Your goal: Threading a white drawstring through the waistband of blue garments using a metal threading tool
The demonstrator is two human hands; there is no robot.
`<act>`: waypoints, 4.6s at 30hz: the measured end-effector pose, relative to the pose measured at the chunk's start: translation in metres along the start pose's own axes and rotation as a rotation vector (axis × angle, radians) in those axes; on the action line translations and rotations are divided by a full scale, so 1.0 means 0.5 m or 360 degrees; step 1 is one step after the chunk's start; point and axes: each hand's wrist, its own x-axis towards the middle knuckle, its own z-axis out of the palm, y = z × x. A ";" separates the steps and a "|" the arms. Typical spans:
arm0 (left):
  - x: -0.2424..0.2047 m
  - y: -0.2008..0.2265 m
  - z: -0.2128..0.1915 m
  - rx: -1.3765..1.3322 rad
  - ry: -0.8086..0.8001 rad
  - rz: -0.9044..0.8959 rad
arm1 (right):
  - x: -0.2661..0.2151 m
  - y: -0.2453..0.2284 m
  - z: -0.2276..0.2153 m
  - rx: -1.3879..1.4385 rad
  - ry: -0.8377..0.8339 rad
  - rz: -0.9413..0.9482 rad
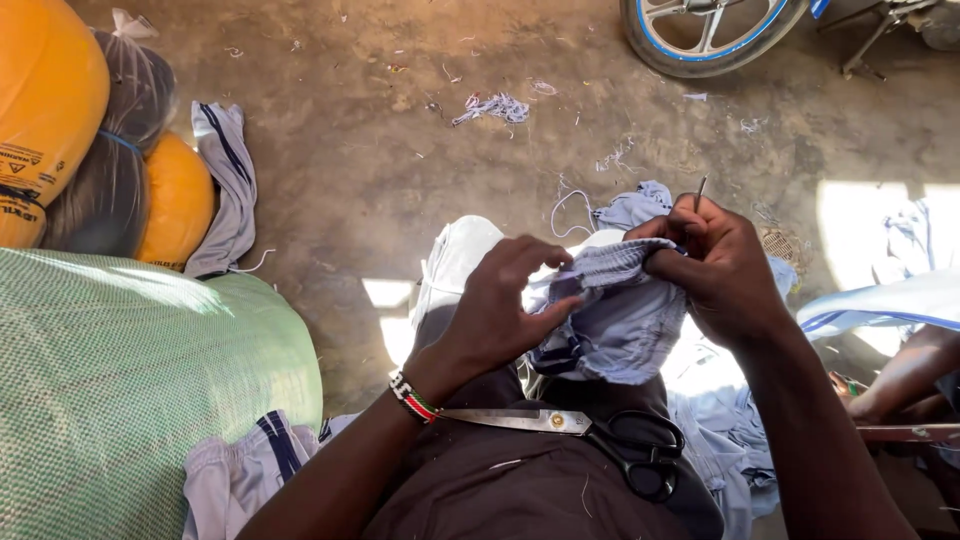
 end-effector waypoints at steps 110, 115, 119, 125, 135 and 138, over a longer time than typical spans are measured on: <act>-0.041 -0.160 0.063 -0.1316 0.0040 -0.1215 | -0.012 0.188 0.091 0.0234 0.0307 0.0481; -0.031 -0.131 0.047 -0.1329 -0.0003 -0.1282 | -0.022 0.136 0.120 0.0281 0.0300 0.0460; -0.012 -0.054 0.024 -0.1355 0.0006 -0.1232 | -0.022 0.114 0.129 0.0109 0.0222 0.0412; -0.012 -0.079 0.046 -0.1401 -0.0140 -0.1117 | -0.015 0.177 0.113 0.0135 0.0303 0.0356; -0.061 -0.155 0.052 -0.1676 -0.0001 -0.1392 | 0.027 0.175 -0.044 0.0623 0.0963 0.0246; -0.064 -0.148 0.019 -0.1575 -0.0068 -0.1343 | 0.047 0.215 -0.200 0.0834 0.1276 0.0089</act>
